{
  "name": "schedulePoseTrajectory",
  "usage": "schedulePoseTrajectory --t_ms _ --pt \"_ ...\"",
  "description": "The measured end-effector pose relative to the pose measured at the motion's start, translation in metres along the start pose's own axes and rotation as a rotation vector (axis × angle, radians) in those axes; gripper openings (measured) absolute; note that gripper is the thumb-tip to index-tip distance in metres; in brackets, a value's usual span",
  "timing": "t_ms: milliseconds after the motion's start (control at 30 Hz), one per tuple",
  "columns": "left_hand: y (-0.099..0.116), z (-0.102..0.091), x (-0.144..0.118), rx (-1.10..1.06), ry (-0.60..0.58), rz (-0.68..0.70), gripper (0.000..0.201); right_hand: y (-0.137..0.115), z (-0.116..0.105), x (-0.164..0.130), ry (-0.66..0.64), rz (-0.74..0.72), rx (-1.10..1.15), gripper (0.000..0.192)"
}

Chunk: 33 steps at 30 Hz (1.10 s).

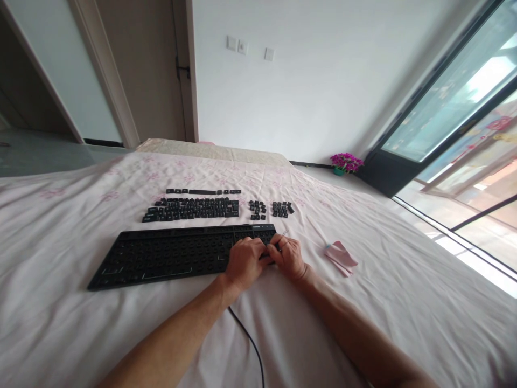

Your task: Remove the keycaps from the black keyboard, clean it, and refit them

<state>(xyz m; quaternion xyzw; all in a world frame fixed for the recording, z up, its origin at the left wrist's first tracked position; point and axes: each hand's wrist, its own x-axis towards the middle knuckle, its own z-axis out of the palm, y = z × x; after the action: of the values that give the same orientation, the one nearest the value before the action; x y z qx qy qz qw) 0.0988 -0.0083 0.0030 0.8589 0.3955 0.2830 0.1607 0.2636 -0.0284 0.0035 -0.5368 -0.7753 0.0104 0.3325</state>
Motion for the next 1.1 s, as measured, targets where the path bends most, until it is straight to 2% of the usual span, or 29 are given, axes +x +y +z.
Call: schedulePoseTrajectory --t_ms 133,267,367,500,667,800,867,967,1100 --pt "0.001 -0.001 -0.004 -0.088 0.020 0.016 0.025 -0.006 0.001 0.003 0.045 -0.015 0.020 0.027" --pt "0.001 -0.002 -0.005 -0.177 0.048 -0.067 0.024 -0.013 0.003 0.012 0.103 0.045 0.011 0.027" --pt "-0.003 -0.001 -0.003 -0.227 0.040 -0.084 0.019 -0.015 0.004 0.017 0.085 0.062 0.040 0.027" --pt "-0.010 0.002 0.003 -0.405 0.052 -0.102 0.011 -0.017 -0.002 0.018 0.071 0.020 0.107 0.030" --pt "-0.013 0.003 0.006 -0.501 0.082 -0.182 0.022 -0.023 -0.012 0.018 0.057 0.071 0.131 0.029" --pt "-0.011 0.002 0.007 -0.510 0.102 -0.246 0.032 -0.025 -0.023 0.024 0.034 0.075 0.027 0.023" --pt "-0.011 0.003 0.007 -0.532 0.121 -0.261 0.037 -0.024 -0.029 0.027 -0.006 0.087 -0.050 0.023" --pt "-0.011 0.004 0.006 -0.596 0.143 -0.263 0.047 -0.023 -0.036 0.025 -0.136 0.104 -0.123 0.020" --pt "-0.012 0.006 0.006 -0.621 0.163 -0.254 0.051 -0.020 -0.036 0.019 -0.228 0.115 -0.104 0.012"
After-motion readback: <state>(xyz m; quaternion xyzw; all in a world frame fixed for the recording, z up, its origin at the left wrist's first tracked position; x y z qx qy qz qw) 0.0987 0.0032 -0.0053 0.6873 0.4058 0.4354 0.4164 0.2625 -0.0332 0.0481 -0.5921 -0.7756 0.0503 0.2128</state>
